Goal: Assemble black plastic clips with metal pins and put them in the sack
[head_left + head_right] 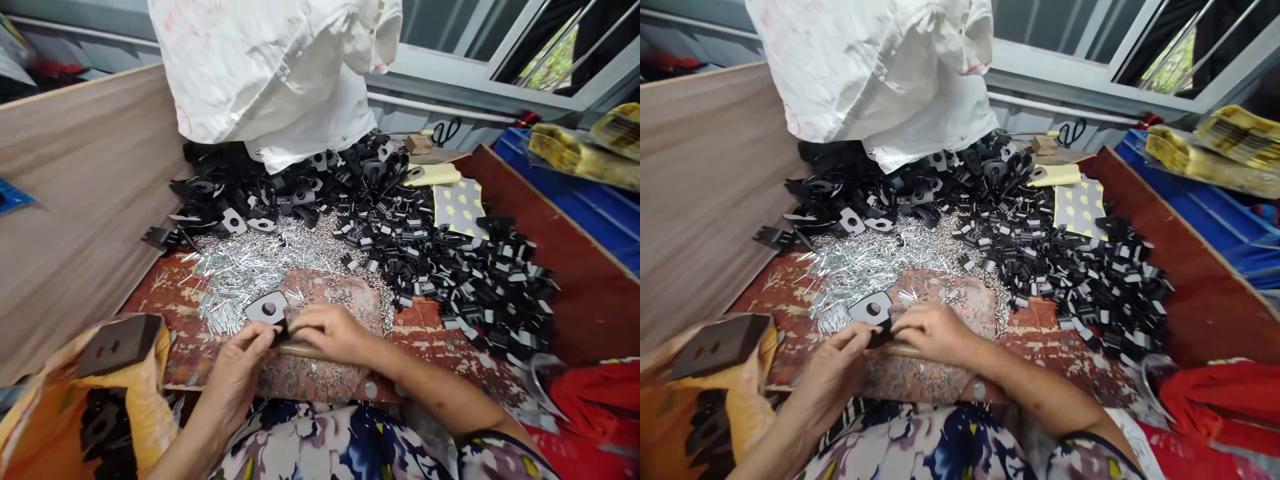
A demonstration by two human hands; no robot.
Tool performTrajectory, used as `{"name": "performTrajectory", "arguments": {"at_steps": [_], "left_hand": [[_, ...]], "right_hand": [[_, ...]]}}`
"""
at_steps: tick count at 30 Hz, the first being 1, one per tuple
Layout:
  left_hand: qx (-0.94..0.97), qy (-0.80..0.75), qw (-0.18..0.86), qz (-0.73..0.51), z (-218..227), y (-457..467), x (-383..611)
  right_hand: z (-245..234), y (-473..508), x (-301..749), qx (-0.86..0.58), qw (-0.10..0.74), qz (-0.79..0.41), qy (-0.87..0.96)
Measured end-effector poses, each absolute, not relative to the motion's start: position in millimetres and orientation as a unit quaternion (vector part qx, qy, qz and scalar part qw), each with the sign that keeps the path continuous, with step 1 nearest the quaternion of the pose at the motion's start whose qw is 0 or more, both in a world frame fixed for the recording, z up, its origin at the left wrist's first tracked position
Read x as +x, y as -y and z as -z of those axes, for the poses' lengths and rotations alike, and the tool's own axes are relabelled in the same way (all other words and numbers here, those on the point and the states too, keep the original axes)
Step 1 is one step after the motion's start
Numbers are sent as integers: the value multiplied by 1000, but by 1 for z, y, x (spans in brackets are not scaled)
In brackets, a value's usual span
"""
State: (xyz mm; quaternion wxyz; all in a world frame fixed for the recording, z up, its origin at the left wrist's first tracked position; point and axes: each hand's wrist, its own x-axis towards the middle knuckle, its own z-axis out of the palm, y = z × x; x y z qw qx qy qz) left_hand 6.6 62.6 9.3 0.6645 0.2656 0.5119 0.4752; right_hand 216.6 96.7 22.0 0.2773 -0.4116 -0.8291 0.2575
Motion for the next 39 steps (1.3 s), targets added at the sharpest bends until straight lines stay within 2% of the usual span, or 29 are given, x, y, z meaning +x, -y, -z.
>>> {"name": "performTrajectory", "arguments": {"at_steps": [4, 7, 11, 15, 18, 21, 26, 34, 36, 39], "left_hand": [[236, -541, 636, -496, -2, -55, -9], [229, -525, 661, -484, -6, -47, -14], [270, -537, 681, -419, -15, -37, -17], [367, -593, 616, -367, -15, -38, -24], [478, -588, 562, -332, -14, -44, -22], [499, -544, 579, -345, -14, -49, -7], [403, -440, 688, -412, -20, -54, 27], [342, -385, 727, -454, -18, -49, 32], [346, -396, 720, -453, -16, -48, 28], [375, -435, 689, -443, -15, -48, 20]], "right_hand": [[-20, -146, 281, -536, 269, -142, 787], [-9, -182, 307, -597, 211, -26, 774], [5, -198, 311, -601, 208, -12, 771], [-1, -185, 309, -602, 243, 6, 760], [-13, -156, 293, -551, 353, -45, 755], [-21, -120, 259, -478, 440, -145, 746], [-19, -82, 213, -444, 461, -169, 749], [-17, -65, 205, -412, 469, -175, 761], [-15, -58, 203, -397, 447, -209, 774], [-12, -51, 200, -380, 422, -336, 751]]}}
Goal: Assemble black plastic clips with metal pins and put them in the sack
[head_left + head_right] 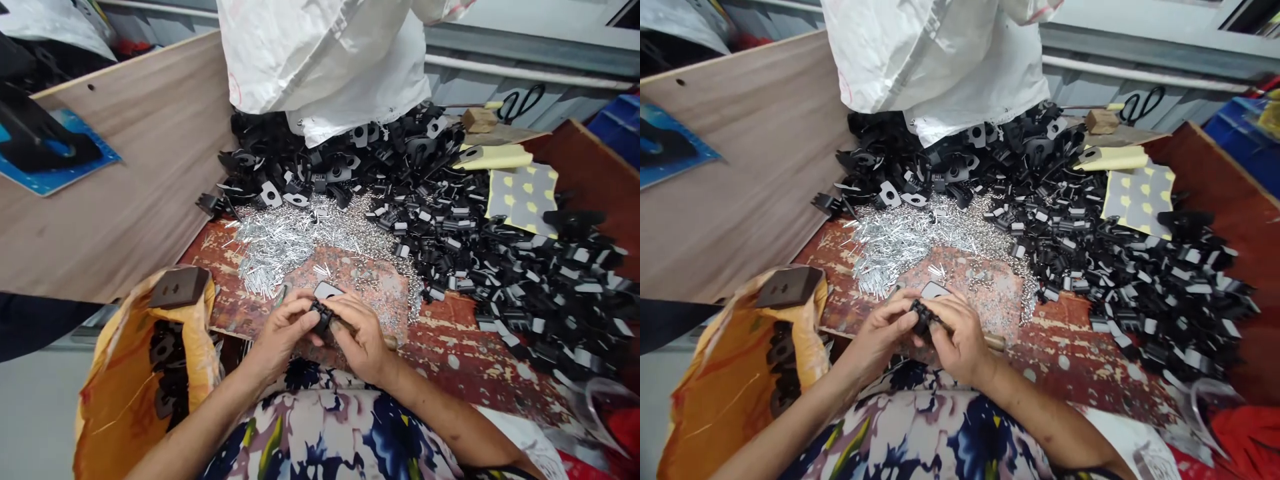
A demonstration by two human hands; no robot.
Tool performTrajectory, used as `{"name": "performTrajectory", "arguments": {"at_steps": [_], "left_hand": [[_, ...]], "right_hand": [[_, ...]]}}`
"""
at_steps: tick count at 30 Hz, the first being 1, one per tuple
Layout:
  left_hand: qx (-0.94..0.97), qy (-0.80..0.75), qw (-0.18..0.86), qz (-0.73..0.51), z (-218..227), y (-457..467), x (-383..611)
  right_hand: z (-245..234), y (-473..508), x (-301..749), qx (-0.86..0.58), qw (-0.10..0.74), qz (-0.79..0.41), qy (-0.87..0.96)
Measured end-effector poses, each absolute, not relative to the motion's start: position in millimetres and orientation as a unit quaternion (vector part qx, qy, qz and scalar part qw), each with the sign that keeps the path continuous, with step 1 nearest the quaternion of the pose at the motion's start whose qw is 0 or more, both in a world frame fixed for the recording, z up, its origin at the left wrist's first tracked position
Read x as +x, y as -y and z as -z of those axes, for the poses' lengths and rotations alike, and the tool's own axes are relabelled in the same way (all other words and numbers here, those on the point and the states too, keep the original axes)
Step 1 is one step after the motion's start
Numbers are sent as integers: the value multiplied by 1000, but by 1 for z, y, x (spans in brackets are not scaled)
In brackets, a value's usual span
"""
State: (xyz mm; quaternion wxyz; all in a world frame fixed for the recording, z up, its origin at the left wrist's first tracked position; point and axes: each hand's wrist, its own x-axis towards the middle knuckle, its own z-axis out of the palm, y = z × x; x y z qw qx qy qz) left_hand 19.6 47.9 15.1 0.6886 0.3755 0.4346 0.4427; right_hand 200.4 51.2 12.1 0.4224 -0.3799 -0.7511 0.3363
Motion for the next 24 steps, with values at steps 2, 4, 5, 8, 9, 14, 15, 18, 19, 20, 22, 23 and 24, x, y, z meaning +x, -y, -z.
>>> {"name": "performTrajectory", "arguments": {"at_steps": [2, 4, 5, 8, 9, 14, 15, 18, 19, 20, 22, 23, 24], "left_hand": [[402, -453, 674, -423, -15, -48, 14], [423, -455, 675, -398, -13, -47, 8], [424, -454, 679, -391, -12, -46, 5], [389, -472, 680, -404, -5, -43, -2], [371, -484, 675, -415, -3, -42, -4], [337, -508, 678, -410, 2, -39, -7], [336, -507, 682, -406, 2, -39, -7], [327, -509, 688, -401, 2, -39, -6], [323, -510, 688, -402, 2, -38, -6], [320, -510, 689, -404, 2, -38, -7], [317, -509, 686, -412, 2, -38, -8], [315, -507, 686, -416, 1, -37, -8], [311, -506, 687, -419, 1, -37, -8]], "right_hand": [[-11, -51, 202, -364, 412, -419, 723], [-12, -56, 210, -342, 380, -460, 726], [-12, -60, 217, -341, 363, -451, 741], [-10, -80, 242, -438, 322, -275, 793], [-7, -88, 251, -486, 304, -200, 794], [7, -121, 276, -540, 285, -184, 770], [6, -125, 277, -541, 313, -205, 753], [-1, -135, 281, -560, 370, -228, 705], [-3, -137, 283, -565, 374, -224, 700], [-4, -138, 285, -567, 373, -217, 701], [-2, -136, 292, -569, 361, -195, 713], [1, -134, 295, -570, 348, -182, 722], [4, -131, 299, -570, 331, -170, 733]]}}
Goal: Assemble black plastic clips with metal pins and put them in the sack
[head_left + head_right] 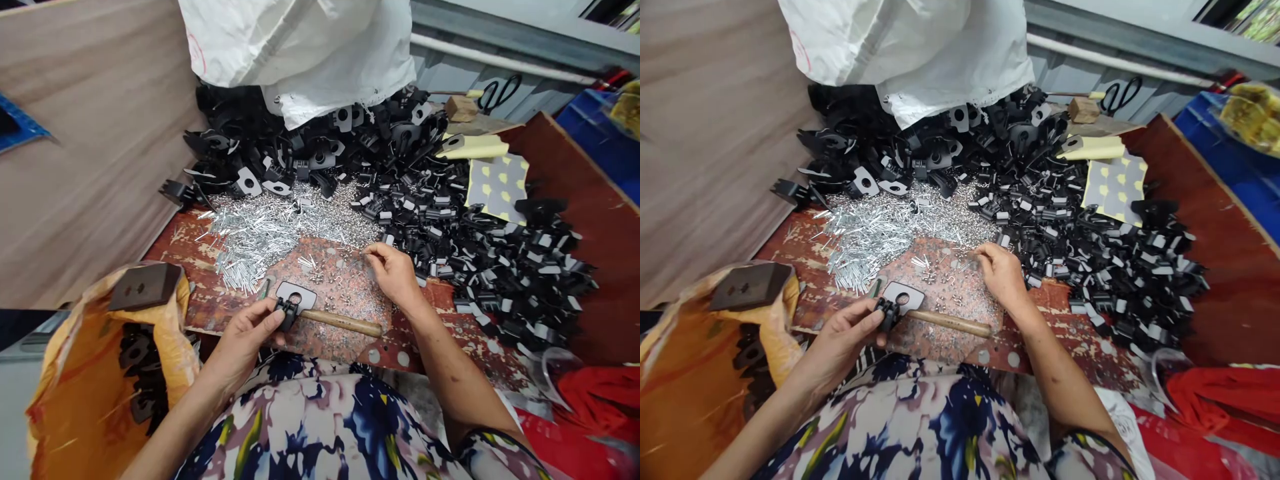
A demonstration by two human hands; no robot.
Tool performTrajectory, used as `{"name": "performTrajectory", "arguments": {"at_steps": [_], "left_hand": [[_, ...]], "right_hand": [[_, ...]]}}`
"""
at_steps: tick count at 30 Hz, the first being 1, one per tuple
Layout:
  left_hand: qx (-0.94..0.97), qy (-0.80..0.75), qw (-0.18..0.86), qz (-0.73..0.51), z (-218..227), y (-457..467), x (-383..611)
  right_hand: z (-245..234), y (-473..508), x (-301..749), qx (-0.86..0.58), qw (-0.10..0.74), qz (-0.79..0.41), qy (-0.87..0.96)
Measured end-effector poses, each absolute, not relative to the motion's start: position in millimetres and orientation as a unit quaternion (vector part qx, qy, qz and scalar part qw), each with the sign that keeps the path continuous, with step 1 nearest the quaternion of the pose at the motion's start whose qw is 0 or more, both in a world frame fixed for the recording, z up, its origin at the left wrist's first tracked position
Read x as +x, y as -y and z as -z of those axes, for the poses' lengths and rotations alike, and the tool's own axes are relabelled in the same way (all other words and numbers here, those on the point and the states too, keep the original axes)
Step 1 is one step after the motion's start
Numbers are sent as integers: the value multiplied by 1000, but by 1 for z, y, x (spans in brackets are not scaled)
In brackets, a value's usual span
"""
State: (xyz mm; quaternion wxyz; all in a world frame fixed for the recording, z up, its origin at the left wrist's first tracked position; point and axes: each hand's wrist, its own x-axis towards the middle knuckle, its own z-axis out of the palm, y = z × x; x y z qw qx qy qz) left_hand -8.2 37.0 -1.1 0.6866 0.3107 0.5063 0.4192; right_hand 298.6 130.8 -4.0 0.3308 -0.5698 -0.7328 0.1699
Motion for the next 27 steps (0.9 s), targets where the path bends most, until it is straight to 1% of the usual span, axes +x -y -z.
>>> {"name": "performTrajectory", "arguments": {"at_steps": [3, 8, 13, 15, 17, 18, 19, 21, 24, 25, 27], "left_hand": [[295, -505, 694, -420, 0, -37, -8], [291, -505, 696, -420, -2, -37, -6], [307, -496, 696, -418, 1, -35, -6], [314, -492, 699, -414, 2, -33, -7], [318, -489, 702, -409, 1, -32, -8], [319, -489, 702, -407, 1, -32, -8], [321, -489, 702, -406, 0, -32, -7], [329, -486, 702, -403, -2, -34, -5], [342, -472, 709, -397, -5, -38, 4], [344, -466, 713, -395, -6, -40, 8], [344, -453, 722, -394, -8, -44, 17]], "right_hand": [[11, -119, 306, -566, 283, -141, 762], [8, -105, 299, -523, 251, -139, 802], [5, -103, 271, -484, 192, -89, 849], [6, -105, 261, -457, 153, -65, 874], [7, -108, 256, -436, 121, -63, 890], [7, -109, 256, -435, 124, -74, 889], [6, -109, 257, -439, 146, -96, 881], [2, -107, 258, -457, 239, -176, 838], [-5, -98, 253, -439, 392, -375, 716], [-6, -94, 248, -423, 425, -436, 671], [-5, -85, 236, -400, 460, -517, 601]]}}
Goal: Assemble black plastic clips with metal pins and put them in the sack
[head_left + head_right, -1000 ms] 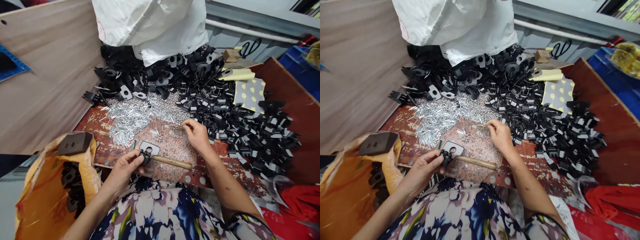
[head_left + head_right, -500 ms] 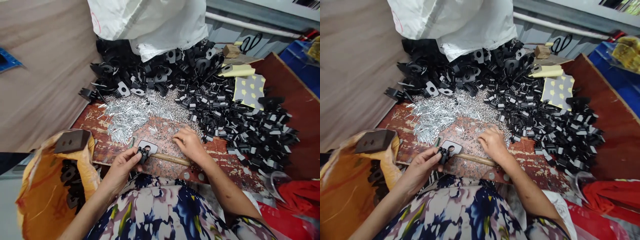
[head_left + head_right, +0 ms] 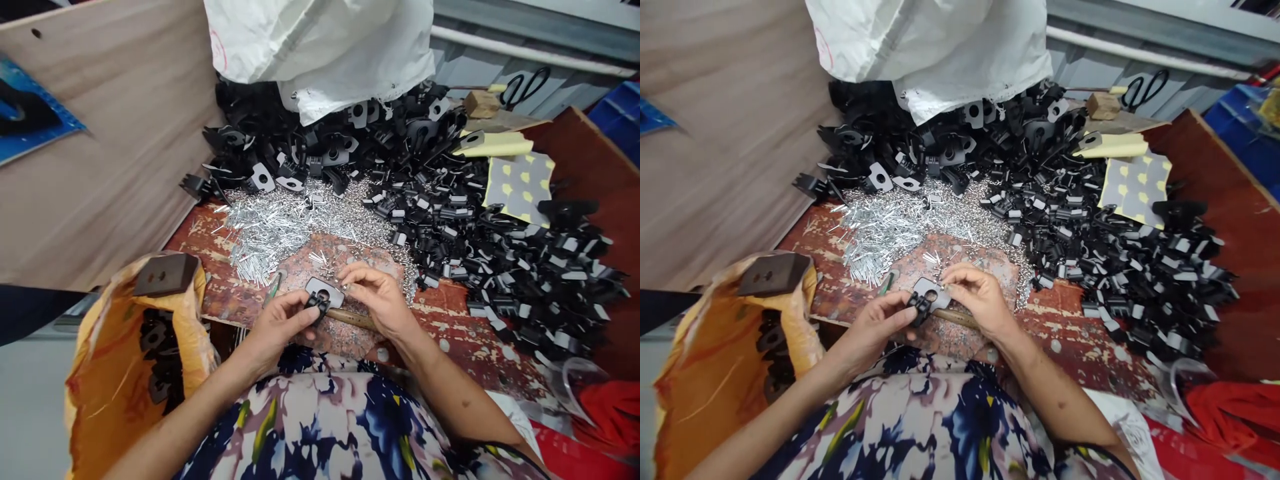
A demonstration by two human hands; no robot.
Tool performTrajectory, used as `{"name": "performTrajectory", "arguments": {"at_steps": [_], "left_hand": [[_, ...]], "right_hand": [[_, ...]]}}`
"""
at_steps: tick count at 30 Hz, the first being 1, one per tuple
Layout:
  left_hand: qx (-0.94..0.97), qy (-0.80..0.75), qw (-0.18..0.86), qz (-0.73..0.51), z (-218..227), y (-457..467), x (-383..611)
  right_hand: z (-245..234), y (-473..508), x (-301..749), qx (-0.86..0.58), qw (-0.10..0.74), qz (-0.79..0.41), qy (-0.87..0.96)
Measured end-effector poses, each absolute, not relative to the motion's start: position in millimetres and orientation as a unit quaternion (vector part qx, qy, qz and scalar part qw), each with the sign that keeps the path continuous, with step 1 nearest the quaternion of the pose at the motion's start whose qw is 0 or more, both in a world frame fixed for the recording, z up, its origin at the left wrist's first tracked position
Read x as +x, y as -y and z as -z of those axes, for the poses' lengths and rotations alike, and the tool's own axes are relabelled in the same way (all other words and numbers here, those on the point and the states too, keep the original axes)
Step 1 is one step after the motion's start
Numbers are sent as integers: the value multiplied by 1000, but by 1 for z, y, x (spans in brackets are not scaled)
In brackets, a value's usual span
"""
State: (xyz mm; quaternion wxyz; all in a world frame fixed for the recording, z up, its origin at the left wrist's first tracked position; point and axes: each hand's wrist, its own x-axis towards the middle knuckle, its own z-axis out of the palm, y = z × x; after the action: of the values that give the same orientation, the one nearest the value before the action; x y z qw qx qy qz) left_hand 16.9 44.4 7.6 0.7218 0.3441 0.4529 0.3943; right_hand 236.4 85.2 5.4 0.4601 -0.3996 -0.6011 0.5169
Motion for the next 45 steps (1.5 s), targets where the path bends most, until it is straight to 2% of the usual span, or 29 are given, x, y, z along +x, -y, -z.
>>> {"name": "performTrajectory", "arguments": {"at_steps": [4, 9, 12, 17, 21, 24, 27, 32, 34, 39, 45], "left_hand": [[341, -443, 717, -417, -9, -51, 29], [373, -501, 653, -429, -6, -49, 21], [413, -525, 616, -417, -4, -48, 12], [449, -517, 597, -419, -3, -49, 7], [415, -507, 634, -411, -2, -46, 8], [352, -498, 669, -425, -2, -45, 5], [286, -484, 693, -451, -2, -46, -2], [192, -438, 710, -517, -4, -50, -10], [169, -429, 706, -537, -6, -52, -9], [181, -416, 712, -536, -6, -53, -2], [184, -412, 697, -558, -2, -49, 1]], "right_hand": [[2, -70, 213, -415, 469, -542, 560], [3, -61, 209, -419, 439, -472, 639], [0, -76, 228, -430, 381, -384, 723], [1, -135, 255, -456, 257, -109, 845], [6, -170, 241, -373, 124, -59, 918], [12, -180, 233, -360, 84, -27, 929], [16, -182, 237, -390, 107, -19, 914], [-10, -153, 237, -403, 313, -120, 852], [-29, -129, 225, -381, 363, -175, 832], [-50, -86, 187, -303, 391, -243, 835], [-42, -84, 172, -306, 385, -220, 842]]}}
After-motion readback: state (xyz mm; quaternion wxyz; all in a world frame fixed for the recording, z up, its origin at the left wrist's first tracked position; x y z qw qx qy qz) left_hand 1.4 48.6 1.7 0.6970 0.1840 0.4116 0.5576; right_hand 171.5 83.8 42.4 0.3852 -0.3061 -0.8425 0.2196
